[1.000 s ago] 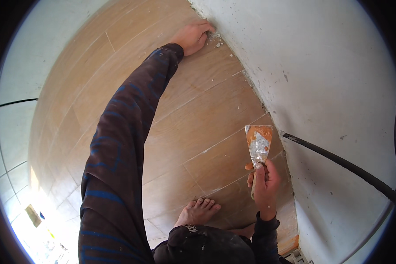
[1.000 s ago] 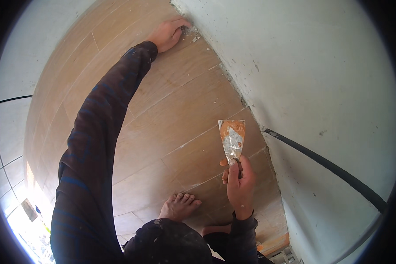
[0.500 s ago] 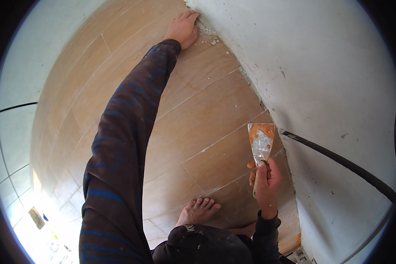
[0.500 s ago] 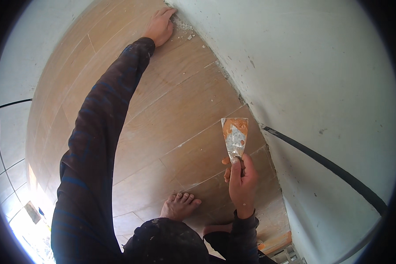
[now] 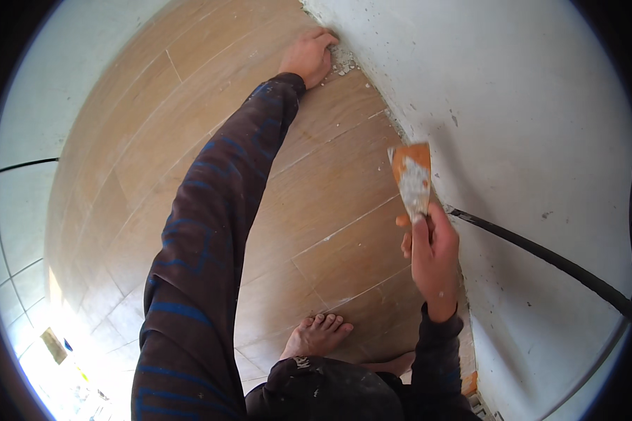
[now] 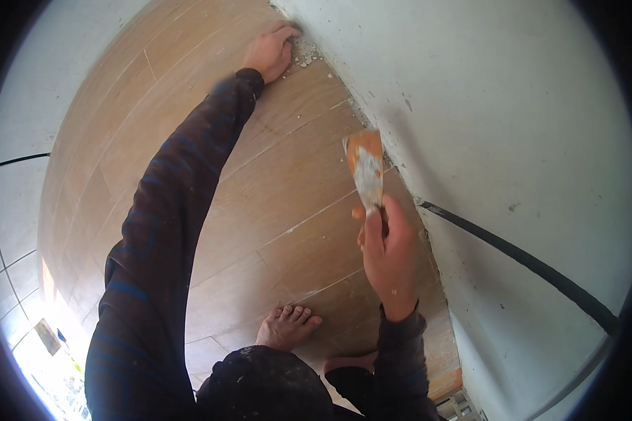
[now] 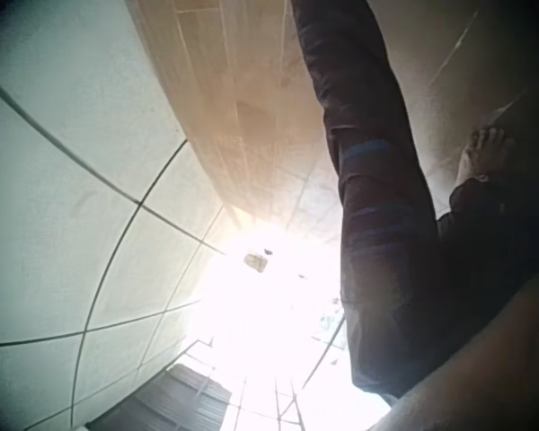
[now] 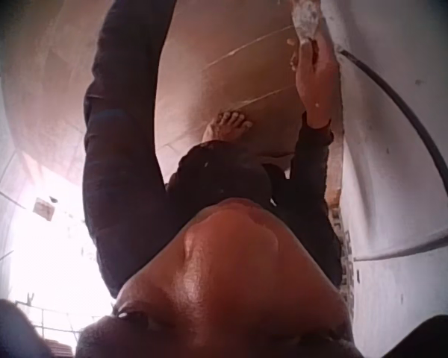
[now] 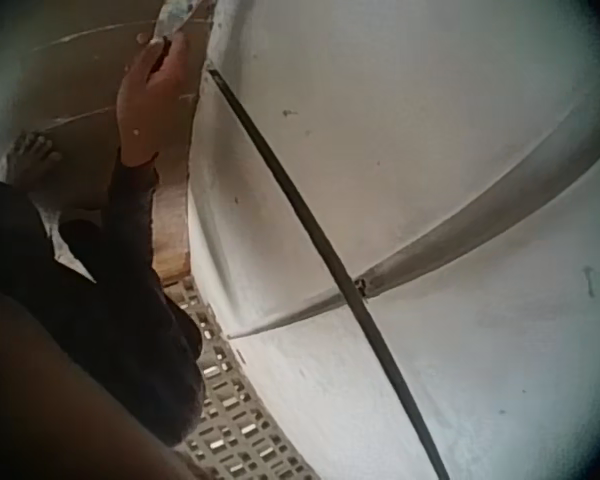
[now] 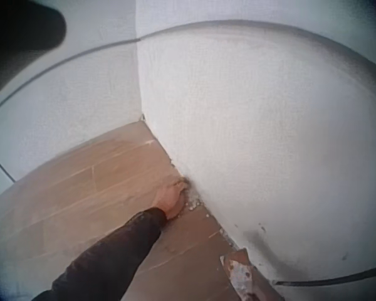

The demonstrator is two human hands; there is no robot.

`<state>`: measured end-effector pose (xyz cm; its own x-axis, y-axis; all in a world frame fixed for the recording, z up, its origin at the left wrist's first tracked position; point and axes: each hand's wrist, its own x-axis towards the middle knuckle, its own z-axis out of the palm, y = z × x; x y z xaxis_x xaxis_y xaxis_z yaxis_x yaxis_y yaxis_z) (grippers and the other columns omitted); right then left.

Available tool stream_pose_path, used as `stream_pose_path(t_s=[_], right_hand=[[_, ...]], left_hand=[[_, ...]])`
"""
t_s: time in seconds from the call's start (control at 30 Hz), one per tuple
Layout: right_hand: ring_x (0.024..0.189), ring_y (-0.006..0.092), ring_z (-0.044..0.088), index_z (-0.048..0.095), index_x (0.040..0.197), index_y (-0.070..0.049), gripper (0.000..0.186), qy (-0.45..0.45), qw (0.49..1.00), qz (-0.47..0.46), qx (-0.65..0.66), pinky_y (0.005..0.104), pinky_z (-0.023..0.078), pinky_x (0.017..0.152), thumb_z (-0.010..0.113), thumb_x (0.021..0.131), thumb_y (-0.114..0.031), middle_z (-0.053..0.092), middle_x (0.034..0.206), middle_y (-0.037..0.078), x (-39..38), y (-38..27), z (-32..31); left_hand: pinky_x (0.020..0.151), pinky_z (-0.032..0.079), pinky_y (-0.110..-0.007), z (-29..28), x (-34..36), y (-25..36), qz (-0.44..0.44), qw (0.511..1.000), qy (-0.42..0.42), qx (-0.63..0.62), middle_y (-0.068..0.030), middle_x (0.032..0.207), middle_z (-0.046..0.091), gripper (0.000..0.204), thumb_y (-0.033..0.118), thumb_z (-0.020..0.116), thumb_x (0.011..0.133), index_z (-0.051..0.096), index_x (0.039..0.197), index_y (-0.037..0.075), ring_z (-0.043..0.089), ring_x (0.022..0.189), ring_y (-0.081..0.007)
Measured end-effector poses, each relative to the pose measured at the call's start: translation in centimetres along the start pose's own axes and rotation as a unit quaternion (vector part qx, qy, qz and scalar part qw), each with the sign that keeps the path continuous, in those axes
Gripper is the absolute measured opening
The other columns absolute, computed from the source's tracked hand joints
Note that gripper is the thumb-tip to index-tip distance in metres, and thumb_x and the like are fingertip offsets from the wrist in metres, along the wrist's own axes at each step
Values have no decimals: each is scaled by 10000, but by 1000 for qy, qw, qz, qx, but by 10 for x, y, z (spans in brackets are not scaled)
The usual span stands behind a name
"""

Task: The person spreads a brown paste between floor tiles using a putty knife and scrapes excess dried material from the floor and wall base, eventually picking up small debris by hand.

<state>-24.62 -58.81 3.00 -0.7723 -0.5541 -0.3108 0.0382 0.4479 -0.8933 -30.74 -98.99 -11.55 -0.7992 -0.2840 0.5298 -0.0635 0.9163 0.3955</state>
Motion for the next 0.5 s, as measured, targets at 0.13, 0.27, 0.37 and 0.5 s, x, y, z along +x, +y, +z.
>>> stream_pose_path(t_s=[0.13, 0.27, 0.37, 0.5], right_hand=[[734, 394, 680, 618, 1105, 37, 149, 17, 970, -157, -186, 491, 508, 665, 540, 1011, -49, 702, 861, 243, 105, -41, 24], [929, 489, 709, 617, 1032, 23, 144, 69, 874, -257, -406, 585, 551, 803, 543, 996, -95, 732, 986, 281, 218, -64, 68], [956, 491, 717, 629, 1041, 11, 167, 53, 848, -238, -470, 570, 572, 843, 540, 987, -120, 741, 1013, 270, 261, -80, 100], [970, 485, 723, 663, 1055, 5, 222, 60, 829, -236, -503, 556, 581, 858, 525, 989, -157, 749, 1036, 254, 270, -77, 117]], left_hand=[[975, 531, -465, -26, -35, 31, -52, 980, -85, -172, -188, 1273, 662, 354, -16, 543, 895, 673, 1214, 67, 641, 1130, -426], [956, 535, -476, -65, -100, 52, -134, 974, 35, -177, -187, 1292, 656, 357, -19, 548, 890, 668, 1216, 57, 645, 1128, -426], [968, 518, -480, -86, -135, 44, -217, 966, 126, -64, -174, 1284, 664, 347, -15, 567, 872, 673, 1196, 47, 638, 1148, -405], [1014, 462, -450, -92, -139, 43, -227, 968, 109, 19, -126, 1304, 659, 342, 17, 614, 838, 691, 1167, 72, 607, 1213, -339]])
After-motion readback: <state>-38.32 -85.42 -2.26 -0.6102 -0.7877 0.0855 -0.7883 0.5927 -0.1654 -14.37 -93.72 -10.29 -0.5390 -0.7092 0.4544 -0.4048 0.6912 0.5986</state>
